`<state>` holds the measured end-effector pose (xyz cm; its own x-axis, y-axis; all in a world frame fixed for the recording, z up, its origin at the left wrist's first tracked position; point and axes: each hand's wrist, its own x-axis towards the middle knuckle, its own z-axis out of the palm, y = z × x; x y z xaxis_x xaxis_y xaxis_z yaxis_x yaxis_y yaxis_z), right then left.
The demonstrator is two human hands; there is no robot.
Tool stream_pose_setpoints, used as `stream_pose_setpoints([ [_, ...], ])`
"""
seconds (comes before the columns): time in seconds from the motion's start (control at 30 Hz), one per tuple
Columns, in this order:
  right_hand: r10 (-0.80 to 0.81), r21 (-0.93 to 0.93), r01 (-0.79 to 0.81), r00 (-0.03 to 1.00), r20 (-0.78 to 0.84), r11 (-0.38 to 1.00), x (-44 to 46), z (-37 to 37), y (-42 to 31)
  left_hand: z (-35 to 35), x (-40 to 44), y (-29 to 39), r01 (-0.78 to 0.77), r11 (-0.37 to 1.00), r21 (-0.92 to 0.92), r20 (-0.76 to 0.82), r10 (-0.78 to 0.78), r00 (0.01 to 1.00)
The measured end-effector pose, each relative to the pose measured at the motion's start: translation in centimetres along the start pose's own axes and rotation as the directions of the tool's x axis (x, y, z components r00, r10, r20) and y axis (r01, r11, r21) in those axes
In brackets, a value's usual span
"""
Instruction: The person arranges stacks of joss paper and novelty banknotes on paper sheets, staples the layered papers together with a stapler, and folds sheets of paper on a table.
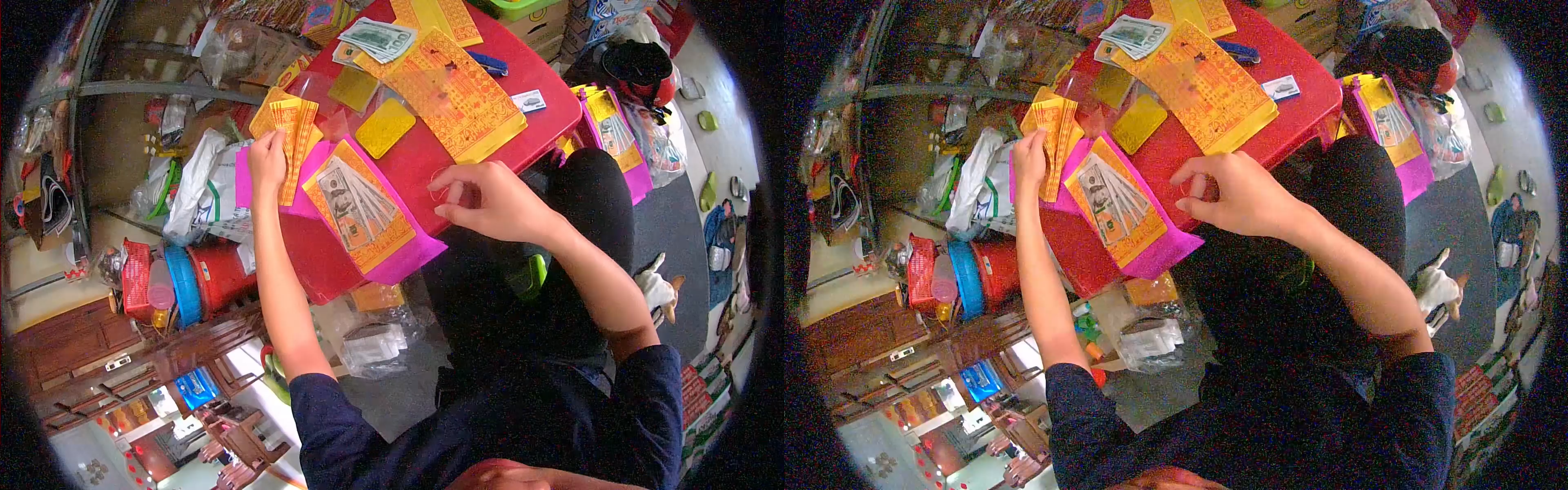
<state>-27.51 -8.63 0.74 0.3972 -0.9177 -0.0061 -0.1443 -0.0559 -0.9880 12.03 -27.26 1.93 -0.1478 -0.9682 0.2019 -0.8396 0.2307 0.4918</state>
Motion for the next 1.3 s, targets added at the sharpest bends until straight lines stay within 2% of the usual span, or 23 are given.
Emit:
stream_pose_setpoints([
  [0.57,0.023,0.004,-0.023,1.0,0.005,1.0,0.0,0.1,0.2,0.0,-0.1,-0.3,-0.006,0.999,-0.036,0.01,0.006,1.0],
  [0.87,0.019,0.003,-0.019,1.0,0.007,1.0,0.0,0.0,0.0,0.0,-0.3,0.2,-0.003,1.0,-0.007,-0.003,0.003,1.0],
  [0.97,0.01,0.0,-0.01,1.0,0.007,1.0,0.0,0.0,0.2,-0.5,-0.4,1.1,0.049,0.995,0.081,0.041,-0.053,0.998],
  [1.17,0.011,-0.007,-0.011,1.0,0.002,1.0,0.0,0.2,0.3,0.1,-0.2,-0.4,0.037,0.998,-0.041,-0.008,-0.037,0.999],
  [1.3,0.006,-0.003,-0.006,1.0,0.006,1.0,0.0,0.2,0.4,0.2,-0.2,-0.4,0.007,0.999,-0.051,-0.034,-0.008,0.999],
])
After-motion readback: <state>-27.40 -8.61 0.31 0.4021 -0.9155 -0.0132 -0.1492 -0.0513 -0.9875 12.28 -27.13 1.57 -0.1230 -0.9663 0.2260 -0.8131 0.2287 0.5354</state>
